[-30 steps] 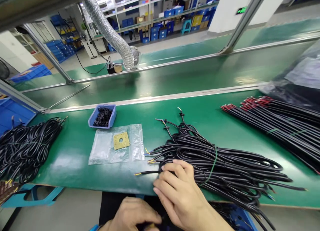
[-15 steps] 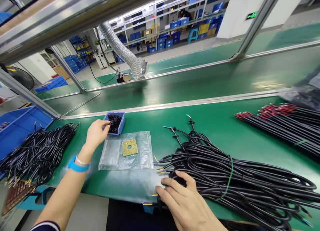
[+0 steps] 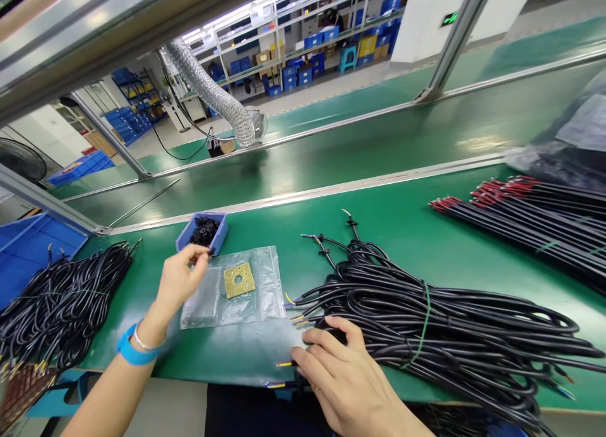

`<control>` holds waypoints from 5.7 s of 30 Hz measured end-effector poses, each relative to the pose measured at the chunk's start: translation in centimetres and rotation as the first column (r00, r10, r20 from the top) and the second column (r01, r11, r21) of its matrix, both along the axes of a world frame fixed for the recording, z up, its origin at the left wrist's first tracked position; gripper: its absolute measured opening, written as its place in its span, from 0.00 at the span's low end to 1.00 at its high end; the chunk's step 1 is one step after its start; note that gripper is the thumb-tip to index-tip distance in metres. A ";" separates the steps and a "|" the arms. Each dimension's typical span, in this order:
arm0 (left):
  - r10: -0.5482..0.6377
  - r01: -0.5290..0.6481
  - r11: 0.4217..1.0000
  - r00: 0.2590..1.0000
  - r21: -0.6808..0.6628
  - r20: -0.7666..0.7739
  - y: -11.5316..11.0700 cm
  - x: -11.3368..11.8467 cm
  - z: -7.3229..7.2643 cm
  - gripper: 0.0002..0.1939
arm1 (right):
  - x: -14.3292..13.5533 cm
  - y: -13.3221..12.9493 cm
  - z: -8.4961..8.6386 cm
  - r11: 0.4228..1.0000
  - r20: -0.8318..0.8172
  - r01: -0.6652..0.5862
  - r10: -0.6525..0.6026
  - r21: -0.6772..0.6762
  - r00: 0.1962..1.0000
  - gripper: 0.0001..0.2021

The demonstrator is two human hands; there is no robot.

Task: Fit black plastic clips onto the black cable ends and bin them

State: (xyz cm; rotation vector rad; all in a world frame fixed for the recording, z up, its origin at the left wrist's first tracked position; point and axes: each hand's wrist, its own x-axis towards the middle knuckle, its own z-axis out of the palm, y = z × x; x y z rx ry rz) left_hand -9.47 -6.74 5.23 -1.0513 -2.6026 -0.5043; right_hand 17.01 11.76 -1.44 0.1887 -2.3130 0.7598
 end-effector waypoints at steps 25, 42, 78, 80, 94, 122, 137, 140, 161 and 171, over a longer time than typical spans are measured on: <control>-0.305 0.315 0.948 0.940 -0.046 0.152 4.1 6.1 -1.3 0.09 | -0.5 -0.9 0.9 0.958 -0.161 0.207 -0.241 -0.199 0.957 0.04; -0.533 -0.299 0.746 0.266 0.595 0.803 3.5 14.8 -2.7 0.17 | -0.7 0.0 2.0 0.977 -0.105 0.199 -0.207 -0.082 0.973 0.04; -0.538 -0.453 0.697 0.184 0.556 0.823 3.4 16.9 -4.6 0.22 | 0.5 0.3 0.8 0.982 -0.057 0.191 -0.190 0.005 0.980 0.04; -0.525 -0.479 0.699 0.159 0.531 0.836 3.6 16.9 -4.9 0.22 | 0.8 0.3 0.5 0.979 -0.074 0.204 -0.204 -0.007 0.976 0.02; -0.531 -0.116 0.762 0.451 0.637 0.718 4.1 17.2 -5.5 0.09 | 1.3 0.6 1.2 0.992 -0.024 0.127 -0.127 -0.002 0.992 0.07; -0.497 -0.053 0.816 0.445 0.576 0.745 4.0 17.8 -5.3 0.18 | 1.6 0.5 0.4 0.990 -0.004 0.141 -0.141 0.031 0.990 0.07; -0.467 0.132 0.875 0.480 0.465 0.743 3.2 17.8 -4.5 0.19 | 1.7 2.1 2.7 0.998 0.020 0.020 -0.021 0.055 1.000 0.04; -0.500 0.232 0.866 0.385 0.443 0.776 3.9 17.0 -2.9 0.22 | 1.2 3.9 4.2 0.968 0.007 0.188 -0.192 0.168 0.981 0.11; -0.754 0.370 0.655 0.377 0.659 0.538 4.8 16.4 -4.0 0.22 | 0.3 4.5 4.1 0.967 0.153 0.191 -0.217 0.168 0.964 0.08; -0.738 0.585 0.674 0.507 0.451 0.445 4.8 17.2 -4.7 0.21 | 1.9 6.1 4.0 0.991 0.049 -0.124 0.121 0.058 0.991 0.14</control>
